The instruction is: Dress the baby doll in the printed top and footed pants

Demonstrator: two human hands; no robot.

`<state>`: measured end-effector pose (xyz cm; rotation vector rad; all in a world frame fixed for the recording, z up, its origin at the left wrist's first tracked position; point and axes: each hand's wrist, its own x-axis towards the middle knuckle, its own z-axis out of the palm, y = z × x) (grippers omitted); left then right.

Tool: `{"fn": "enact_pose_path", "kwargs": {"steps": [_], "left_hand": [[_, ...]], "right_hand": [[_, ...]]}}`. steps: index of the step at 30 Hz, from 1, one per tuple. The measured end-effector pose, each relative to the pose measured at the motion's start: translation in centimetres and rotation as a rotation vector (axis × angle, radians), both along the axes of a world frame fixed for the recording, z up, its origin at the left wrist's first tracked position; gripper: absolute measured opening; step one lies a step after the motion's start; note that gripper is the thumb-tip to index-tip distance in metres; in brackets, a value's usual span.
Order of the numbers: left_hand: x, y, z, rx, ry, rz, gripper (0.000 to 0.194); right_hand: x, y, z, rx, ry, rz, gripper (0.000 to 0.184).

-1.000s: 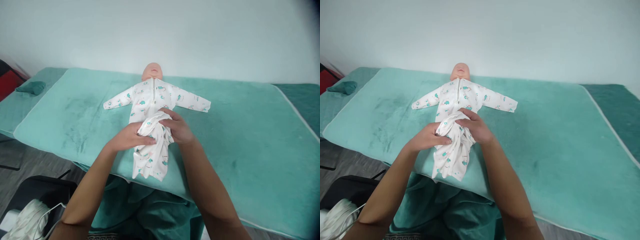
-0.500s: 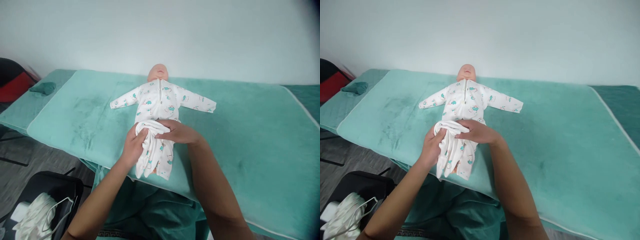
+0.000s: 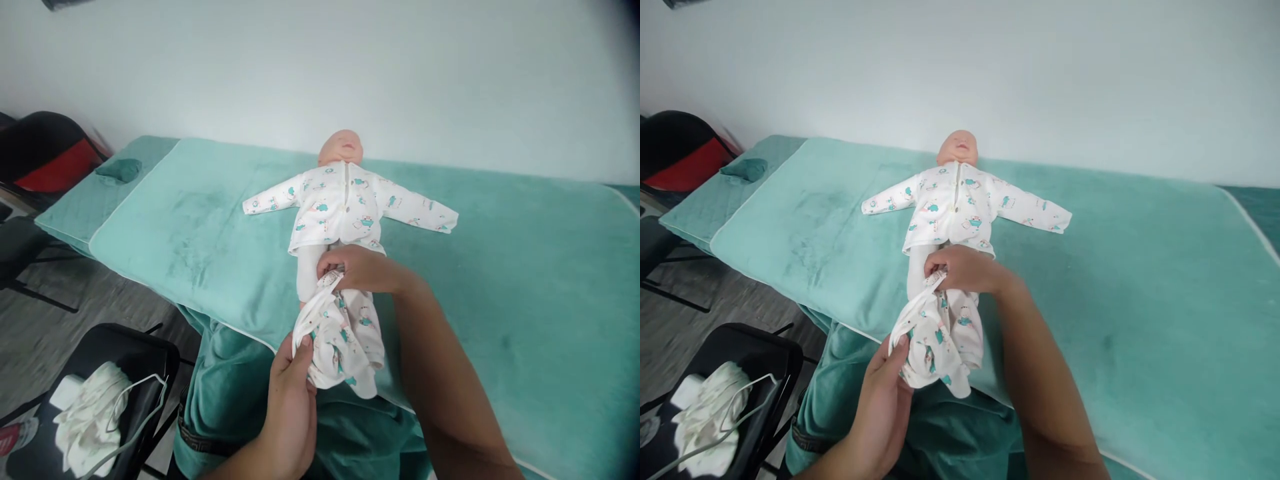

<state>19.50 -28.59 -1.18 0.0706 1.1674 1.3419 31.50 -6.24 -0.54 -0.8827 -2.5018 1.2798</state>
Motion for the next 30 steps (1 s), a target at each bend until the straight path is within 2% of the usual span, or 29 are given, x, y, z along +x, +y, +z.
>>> {"fn": "enact_pose_path", "kwargs": {"steps": [4, 8, 11, 15, 17, 23, 26, 30], "left_hand": [[-1.0, -1.2, -2.4, -0.022, 0.143, 0.011, 0.049], [-2.3, -0.9, -4.3, -0.007, 0.306, -0.071, 0.046], [-2.7, -0.2, -3.9, -0.002, 0.279, -0.116, 0.046], [-2.9, 0.8, -2.6, 0.034, 0.095, -0.088, 0.048], [-2.9, 1.2, -2.4, 0.062, -0.005, -0.059, 0.048], [-3.4, 2.9, -3.8, 0.130, -0.231, -0.062, 0.046], [-4.2, 3.5, -4.4, 0.163, -0.273, -0.078, 0.049], [-5.5, 4.1, -5.1, 0.233, -0.225, -0.108, 0.049]], "right_hand": [[0.0, -0.6, 0.0, 0.090, -0.111, 0.022, 0.015], [0.0, -1.0, 0.0, 0.131, -0.142, 0.010, 0.010], [0.0, -1.1, 0.0, 0.121, -0.130, 0.006, 0.011], [0.2, -1.0, 0.0, 0.100, -0.127, 0.014, 0.016], [0.3, -0.9, 0.0, 0.078, -0.112, 0.024, 0.017], [0.7, -0.6, 0.0, -0.020, -0.075, 0.019, 0.014], [0.8, -0.6, 0.1, -0.057, -0.083, 0.035, 0.027], [0.9, -0.5, 0.2, -0.049, -0.069, 0.135, 0.041]]}}
